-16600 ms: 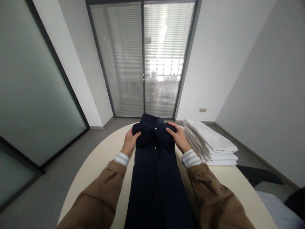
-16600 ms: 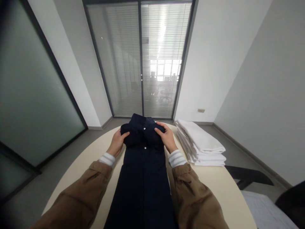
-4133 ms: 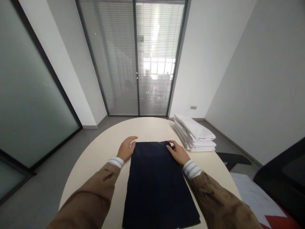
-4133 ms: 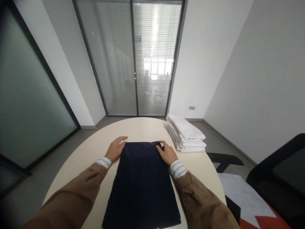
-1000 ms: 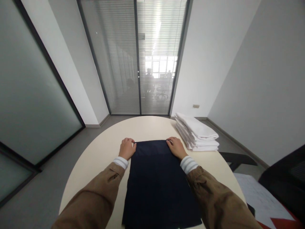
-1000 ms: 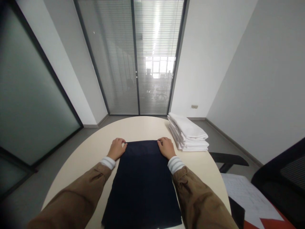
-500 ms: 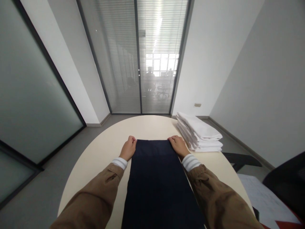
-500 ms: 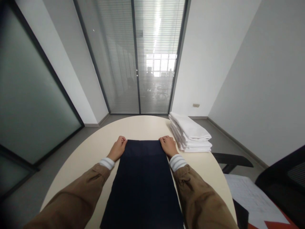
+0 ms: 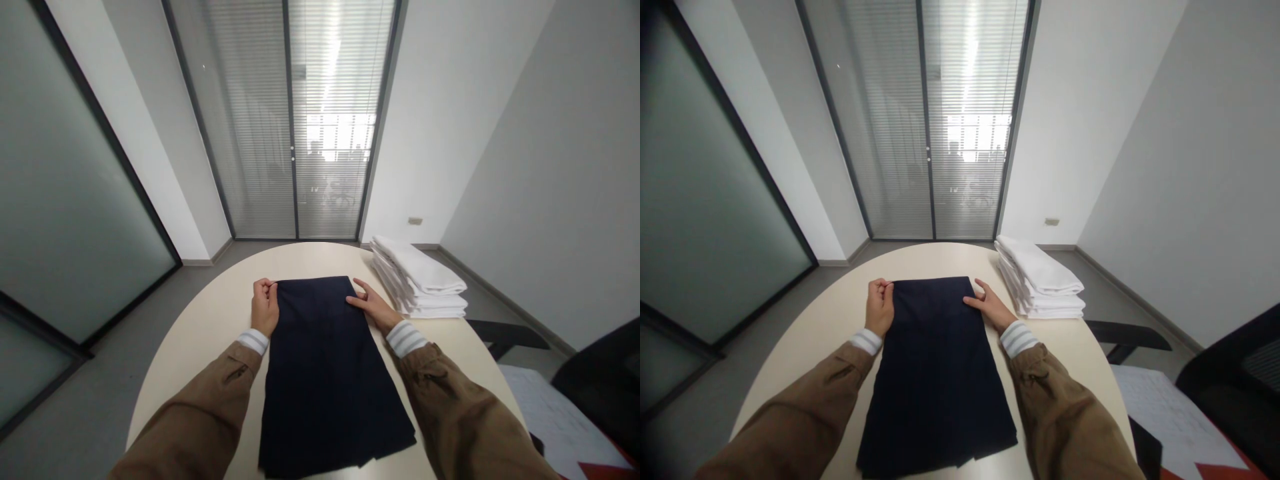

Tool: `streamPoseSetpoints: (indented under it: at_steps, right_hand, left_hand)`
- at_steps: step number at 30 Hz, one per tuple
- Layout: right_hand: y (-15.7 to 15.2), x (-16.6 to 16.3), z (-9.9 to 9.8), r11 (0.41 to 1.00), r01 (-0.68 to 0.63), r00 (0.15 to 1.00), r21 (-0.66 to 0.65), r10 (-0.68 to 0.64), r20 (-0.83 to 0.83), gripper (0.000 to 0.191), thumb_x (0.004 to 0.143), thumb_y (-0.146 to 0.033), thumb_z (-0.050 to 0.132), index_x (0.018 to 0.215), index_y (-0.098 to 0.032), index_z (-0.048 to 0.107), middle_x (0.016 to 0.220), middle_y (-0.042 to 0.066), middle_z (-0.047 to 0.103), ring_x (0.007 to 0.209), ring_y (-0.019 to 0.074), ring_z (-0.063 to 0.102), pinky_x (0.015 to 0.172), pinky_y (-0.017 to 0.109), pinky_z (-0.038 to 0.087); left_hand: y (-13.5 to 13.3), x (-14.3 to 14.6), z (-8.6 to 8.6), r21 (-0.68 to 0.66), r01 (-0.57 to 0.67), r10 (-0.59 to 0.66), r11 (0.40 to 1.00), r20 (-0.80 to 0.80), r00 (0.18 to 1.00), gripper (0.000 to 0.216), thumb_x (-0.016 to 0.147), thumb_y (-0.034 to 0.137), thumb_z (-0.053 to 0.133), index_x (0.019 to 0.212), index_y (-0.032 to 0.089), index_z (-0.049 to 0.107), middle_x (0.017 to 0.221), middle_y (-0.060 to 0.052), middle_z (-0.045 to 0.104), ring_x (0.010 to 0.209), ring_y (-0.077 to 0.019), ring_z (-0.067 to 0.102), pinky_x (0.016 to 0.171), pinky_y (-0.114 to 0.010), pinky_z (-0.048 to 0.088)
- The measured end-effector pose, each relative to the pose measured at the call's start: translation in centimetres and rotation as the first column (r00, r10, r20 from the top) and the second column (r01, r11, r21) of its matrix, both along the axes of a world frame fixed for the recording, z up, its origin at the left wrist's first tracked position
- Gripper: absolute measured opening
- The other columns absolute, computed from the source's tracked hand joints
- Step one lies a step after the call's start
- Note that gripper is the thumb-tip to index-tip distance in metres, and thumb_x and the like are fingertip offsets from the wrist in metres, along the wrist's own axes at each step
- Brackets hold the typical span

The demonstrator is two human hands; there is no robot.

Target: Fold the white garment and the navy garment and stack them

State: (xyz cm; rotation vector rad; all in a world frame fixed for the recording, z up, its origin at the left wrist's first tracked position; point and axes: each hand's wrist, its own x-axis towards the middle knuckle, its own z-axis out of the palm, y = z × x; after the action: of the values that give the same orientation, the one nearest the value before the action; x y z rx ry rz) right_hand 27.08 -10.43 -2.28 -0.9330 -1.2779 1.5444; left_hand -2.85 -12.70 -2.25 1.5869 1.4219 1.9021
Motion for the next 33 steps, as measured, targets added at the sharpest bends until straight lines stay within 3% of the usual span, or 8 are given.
streamPoseSetpoints:
  at_steps: [3, 5, 10, 13, 17, 23, 27, 33]
  right_hand:
    - [-0.8, -0.3, 0.4, 0.984, -0.177, 0.984, -0.020, 0.177, -0.008, 0.066, 0.063, -0.029, 0.087, 0.123, -0.019, 0.060, 0.101, 0.006, 0.076, 0.094, 0.0265, 0.072, 0.097, 0.048, 0.051]
    - [-1.1, -0.6, 0.4, 0.980, -0.197, 0.980, 0.005, 0.198, -0.019, 0.058, 0.063, -0.028, 0.087, 0.115, -0.018, 0.064, 0.104, 0.007, 0.076, 0.096, 0.0273, 0.071, 0.099, 0.049, 0.050]
    - [-0.7, -0.4, 0.0, 0.994, -0.003, 0.999, 0.112, 0.008, -0.045, 0.055, 0.065, -0.031, 0.084, 0.115, -0.023, 0.063, 0.115, 0.005, 0.073, 0.106, 0.0272, 0.068, 0.103, 0.048, 0.048]
    - [0.3, 0.3, -0.2, 0.972, 0.114, 0.993, 0.206, -0.119, 0.014, 0.051, 0.068, -0.035, 0.082, 0.113, -0.024, 0.064, 0.119, 0.005, 0.071, 0.114, 0.0272, 0.063, 0.107, 0.047, 0.045]
    - [1.2, 1.1, -0.2, 0.944, 0.200, 0.975, 0.264, -0.217, 0.038, 0.052, 0.070, -0.040, 0.080, 0.116, -0.025, 0.062, 0.118, 0.005, 0.071, 0.118, 0.0272, 0.061, 0.109, 0.047, 0.043]
    - [-0.6, 0.6, 0.2, 0.999, 0.043, 0.994, -0.016, -0.044, -0.096, 0.075, 0.064, -0.027, 0.086, 0.129, -0.030, 0.050, 0.111, 0.004, 0.074, 0.102, 0.0280, 0.070, 0.096, 0.049, 0.053]
    - [-1.5, 0.9, 0.5, 0.990, -0.130, 0.986, -0.047, 0.124, -0.116, 0.073, 0.054, -0.017, 0.088, 0.120, -0.023, 0.057, 0.110, 0.006, 0.074, 0.103, 0.0279, 0.070, 0.099, 0.048, 0.051]
    - [-1.2, 2.0, 0.2, 0.985, -0.161, 0.985, -0.054, 0.158, -0.065, 0.061, 0.054, -0.018, 0.088, 0.110, -0.020, 0.063, 0.102, 0.006, 0.076, 0.096, 0.0274, 0.072, 0.095, 0.046, 0.052]
  left_hand:
    - [0.1, -0.1, 0.1, -0.015, -0.015, 0.016, 1.000, 0.075, 0.997, 0.020, 0.093, 0.040, 0.054, 0.096, 0.022, 0.046, 0.077, 0.002, 0.055, 0.071, -0.0146, 0.058, 0.067, -0.026, 0.046]
    - [0.2, 0.0, -0.1, -0.078, 0.042, -0.028, 0.996, 0.171, 0.985, 0.025, 0.092, 0.044, 0.057, 0.098, 0.022, 0.045, 0.078, 0.002, 0.057, 0.069, -0.0142, 0.059, 0.066, -0.026, 0.047]
    - [-0.3, 1.1, -0.7, -0.283, 0.378, -0.223, 0.882, 0.456, 0.862, 0.049, 0.084, 0.043, 0.070, 0.117, 0.021, 0.042, 0.097, -0.008, 0.070, 0.086, -0.0199, 0.069, 0.082, -0.037, 0.054]
    - [-0.9, 1.6, -0.8, -0.296, 0.523, -0.354, 0.799, 0.472, 0.807, 0.060, 0.077, 0.040, 0.078, 0.122, 0.019, 0.045, 0.118, -0.015, 0.068, 0.108, -0.0258, 0.067, 0.097, -0.043, 0.051]
    - [-1.2, 1.8, -0.9, -0.294, 0.640, -0.477, 0.710, 0.468, 0.744, 0.069, 0.068, 0.034, 0.084, 0.124, 0.016, 0.047, 0.126, -0.017, 0.066, 0.116, -0.0302, 0.064, 0.103, -0.049, 0.048]
    - [-0.6, 1.7, -1.3, -0.263, 0.523, -0.424, 0.811, 0.352, 0.835, 0.048, 0.074, 0.031, 0.073, 0.115, 0.015, 0.055, 0.129, -0.016, 0.064, 0.124, -0.0306, 0.058, 0.108, -0.049, 0.044]
    - [-0.3, 1.2, -1.4, -0.256, 0.495, -0.405, 0.831, 0.334, 0.851, 0.049, 0.072, 0.022, 0.067, 0.119, 0.015, 0.054, 0.130, -0.015, 0.064, 0.129, -0.0296, 0.054, 0.111, -0.049, 0.040]
    - [-1.1, 0.6, -1.0, -0.292, 0.759, -0.641, 0.582, 0.409, 0.649, 0.087, 0.055, 0.005, 0.062, 0.139, 0.021, 0.046, 0.134, -0.010, 0.062, 0.127, -0.0289, 0.055, 0.111, -0.042, 0.043]
